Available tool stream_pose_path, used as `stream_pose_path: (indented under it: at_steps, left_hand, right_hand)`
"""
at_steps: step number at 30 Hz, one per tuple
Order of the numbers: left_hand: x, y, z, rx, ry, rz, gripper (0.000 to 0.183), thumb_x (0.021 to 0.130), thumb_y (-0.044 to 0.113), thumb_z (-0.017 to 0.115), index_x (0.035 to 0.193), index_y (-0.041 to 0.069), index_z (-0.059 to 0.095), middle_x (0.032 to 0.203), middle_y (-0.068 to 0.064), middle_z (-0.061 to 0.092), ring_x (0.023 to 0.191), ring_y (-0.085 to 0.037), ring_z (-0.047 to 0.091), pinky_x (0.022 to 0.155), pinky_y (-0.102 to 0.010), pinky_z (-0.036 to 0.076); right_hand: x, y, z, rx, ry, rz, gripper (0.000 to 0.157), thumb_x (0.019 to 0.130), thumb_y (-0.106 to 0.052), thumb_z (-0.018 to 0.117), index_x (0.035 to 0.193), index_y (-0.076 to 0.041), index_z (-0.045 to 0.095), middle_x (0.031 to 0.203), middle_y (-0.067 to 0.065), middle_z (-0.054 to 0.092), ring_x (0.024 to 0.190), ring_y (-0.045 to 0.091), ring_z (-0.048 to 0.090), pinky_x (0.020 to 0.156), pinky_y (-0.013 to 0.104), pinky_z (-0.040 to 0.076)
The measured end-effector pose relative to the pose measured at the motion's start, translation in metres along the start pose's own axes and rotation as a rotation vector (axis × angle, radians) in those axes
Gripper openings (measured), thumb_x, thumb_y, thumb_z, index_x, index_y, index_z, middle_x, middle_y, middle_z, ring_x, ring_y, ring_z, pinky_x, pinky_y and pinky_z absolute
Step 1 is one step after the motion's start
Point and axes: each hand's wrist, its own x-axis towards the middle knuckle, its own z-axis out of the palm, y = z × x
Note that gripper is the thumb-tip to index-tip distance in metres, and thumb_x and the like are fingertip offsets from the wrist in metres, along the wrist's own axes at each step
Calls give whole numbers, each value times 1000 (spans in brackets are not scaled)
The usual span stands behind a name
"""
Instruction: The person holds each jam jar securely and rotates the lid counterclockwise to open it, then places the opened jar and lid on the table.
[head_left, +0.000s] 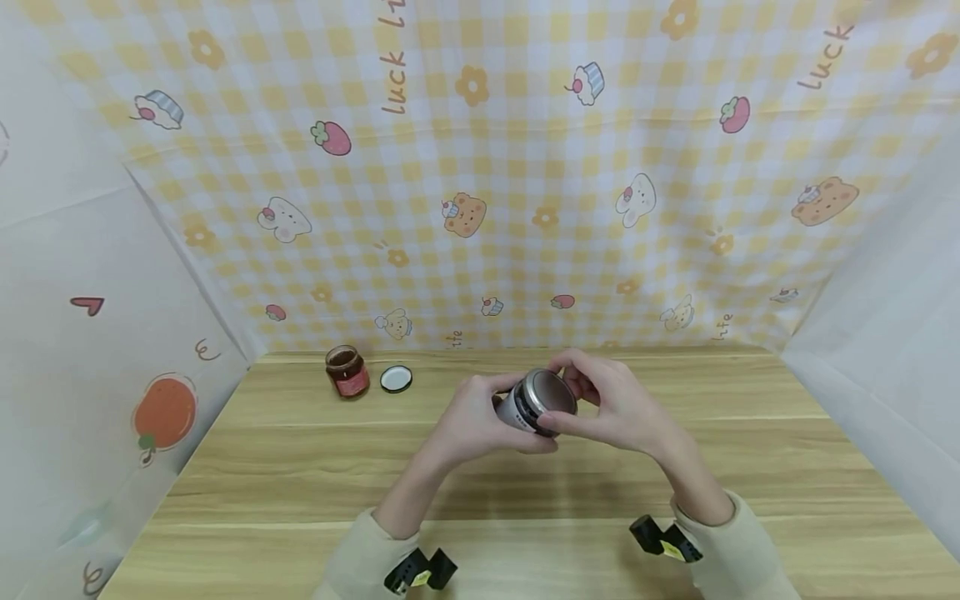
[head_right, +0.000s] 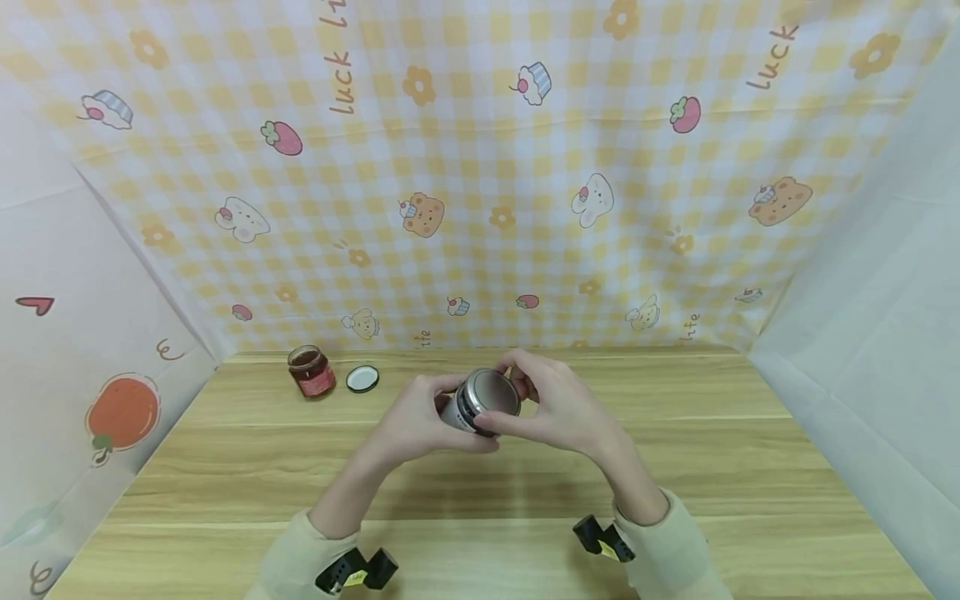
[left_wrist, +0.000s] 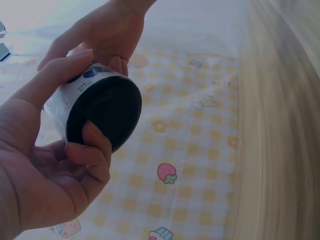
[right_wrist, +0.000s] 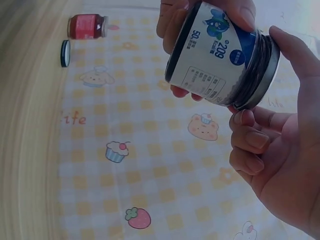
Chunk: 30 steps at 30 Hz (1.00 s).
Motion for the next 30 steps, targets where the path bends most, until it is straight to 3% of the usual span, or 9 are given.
stream_pose_path:
  at_steps: [7, 12, 24, 30]
  left_hand:
    - [0, -1, -2, -143, -67, -32, 51, 70, 22, 94, 116, 18, 74, 98, 0, 74, 79, -23, 70, 68, -34, 57]
    - [1, -1, -3, -241, -101, -53, 51, 70, 16, 93, 118, 16, 73, 96, -6, 74, 75, -22, 70, 67, -34, 57]
    - [1, -2, -4, -301, -107, -42, 50, 73, 17, 92, 118, 15, 72, 100, -9, 74, 84, -21, 70, 71, -33, 57]
    - [2, -3, -4, -307, -62, 2, 50, 74, 15, 91, 120, 16, 72, 102, -7, 75, 88, -23, 71, 74, -34, 58]
  right_hand:
    - [-1, -2, -3, 60, 11, -13, 43, 81, -19, 86, 116, -18, 62, 78, -8, 48, 62, 8, 41, 52, 21, 35]
    - [0, -2, -5, 117, 29, -48, 43, 83, -18, 85, 118, -14, 62, 79, -7, 49, 58, 11, 41, 50, 21, 36]
    - [-2, 3, -6, 195, 95, -61, 44, 92, -38, 76, 122, -8, 62, 81, -7, 56, 58, 10, 44, 50, 24, 37]
    - [-2, 6, -5, 314, 163, -91, 45, 94, -30, 75, 124, 0, 60, 83, 2, 57, 65, 14, 46, 54, 27, 38]
